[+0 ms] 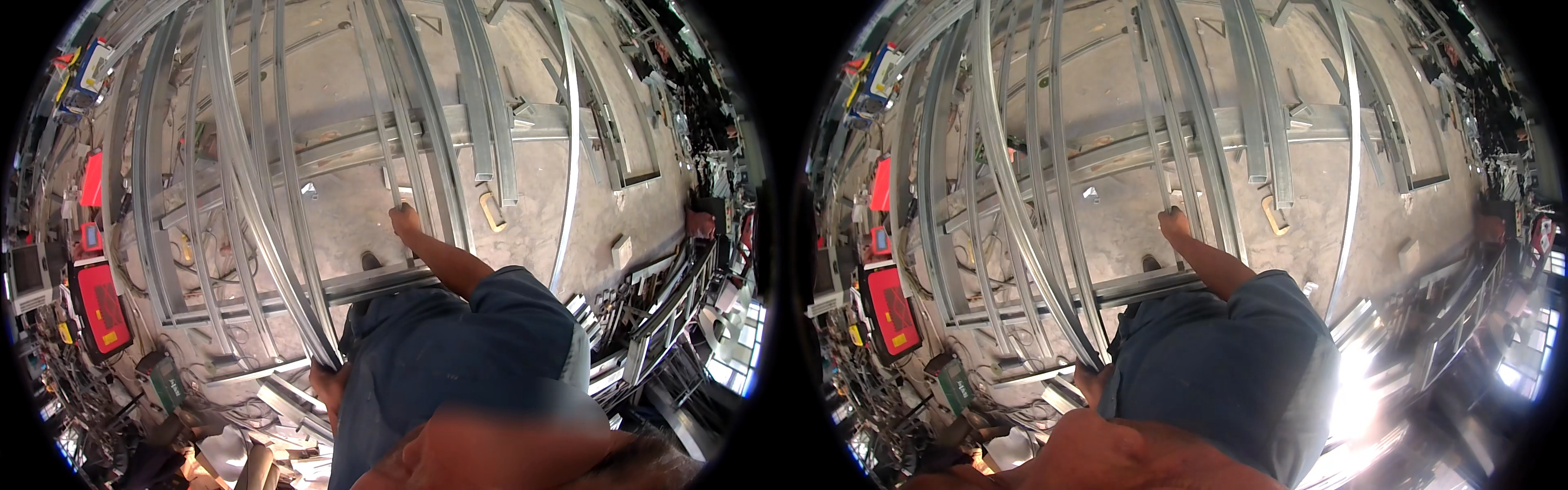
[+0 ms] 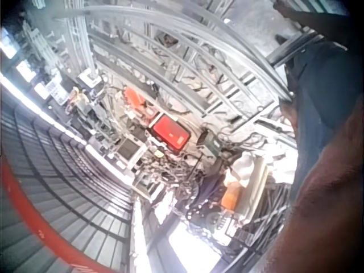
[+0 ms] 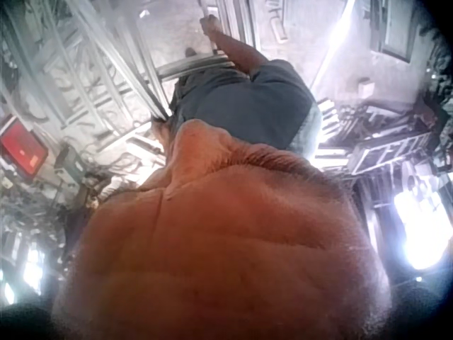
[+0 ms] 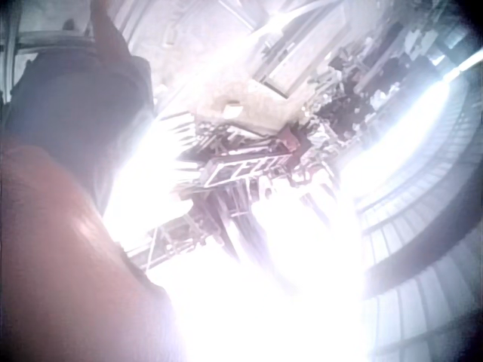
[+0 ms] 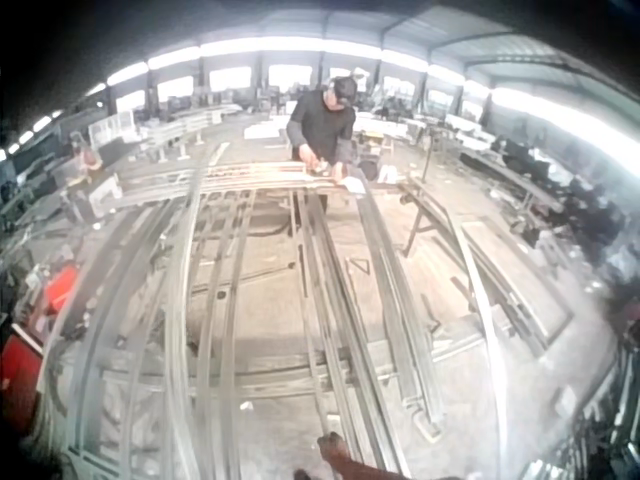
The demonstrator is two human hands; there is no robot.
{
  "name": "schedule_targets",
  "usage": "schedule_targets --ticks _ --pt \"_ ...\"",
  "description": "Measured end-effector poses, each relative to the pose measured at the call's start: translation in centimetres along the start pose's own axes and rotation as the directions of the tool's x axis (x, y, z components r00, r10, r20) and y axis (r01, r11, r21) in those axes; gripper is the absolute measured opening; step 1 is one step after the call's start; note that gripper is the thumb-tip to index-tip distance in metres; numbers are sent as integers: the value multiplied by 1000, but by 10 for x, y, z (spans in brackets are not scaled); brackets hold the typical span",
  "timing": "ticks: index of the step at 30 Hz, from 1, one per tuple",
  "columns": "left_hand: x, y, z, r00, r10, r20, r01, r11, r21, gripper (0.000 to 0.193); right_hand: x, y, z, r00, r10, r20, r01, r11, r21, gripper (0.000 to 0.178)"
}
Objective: The person assembles a metal frame by positioning long metal bars and using a handheld rivet gun to fasten them together. The person repeatedly aligns bars, secures them with the tool, and adjusts the frame components on the workshop floor.
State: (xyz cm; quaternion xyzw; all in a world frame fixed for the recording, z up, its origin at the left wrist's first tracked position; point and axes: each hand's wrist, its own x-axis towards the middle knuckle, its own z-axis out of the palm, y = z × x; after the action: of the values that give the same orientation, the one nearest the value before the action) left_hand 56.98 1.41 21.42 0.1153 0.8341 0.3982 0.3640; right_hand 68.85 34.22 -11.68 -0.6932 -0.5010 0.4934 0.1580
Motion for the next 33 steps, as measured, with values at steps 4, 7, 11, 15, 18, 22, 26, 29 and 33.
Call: schedule_targets --ticks 4,7,11,15,18,22,26,29,33 --pt "8 11 10 1000 -1 -12 1 999 41 40 0 -5 -1 998 -33 -59 28 996 -80 31" --pt "15 9 21 997 45 -56 -43 999 30 39 -11 -11 -1 992 30 -120 -54 978 -204 41" --pt "26 11 38 994 28 -109 4 960 279 41 -87 -54 -4 833 -519 -193 467 846 -258 62" --pt "44 18 68 986 96 -135 -35 917 397 56 -186 -146 -34 514 -448 731 -231 749 621 51" --pt "37 75 89 990 119 -80 -84 932 353 73 -203 -190 -45 404 -212 890 -703 551 450 45" --pt "3 28 95 997 75 -22 -52 842 537 92 -161 -209 -50 492 -75 867 -705 551 448 47" --pt "-66 -2 87 938 -346 38 228 693 684 73 -61 -209 -18 543 -71 836 -659 581 478 51" --pt "-51 -8 106 921 -389 24 259 658 707 71 24 -219 7 579 -89 810 -626 589 512 48" --pt "-15 -6 125 935 -355 -5 261 678 688 69 80 -266 12 667 -60 742 -562 614 555 42"
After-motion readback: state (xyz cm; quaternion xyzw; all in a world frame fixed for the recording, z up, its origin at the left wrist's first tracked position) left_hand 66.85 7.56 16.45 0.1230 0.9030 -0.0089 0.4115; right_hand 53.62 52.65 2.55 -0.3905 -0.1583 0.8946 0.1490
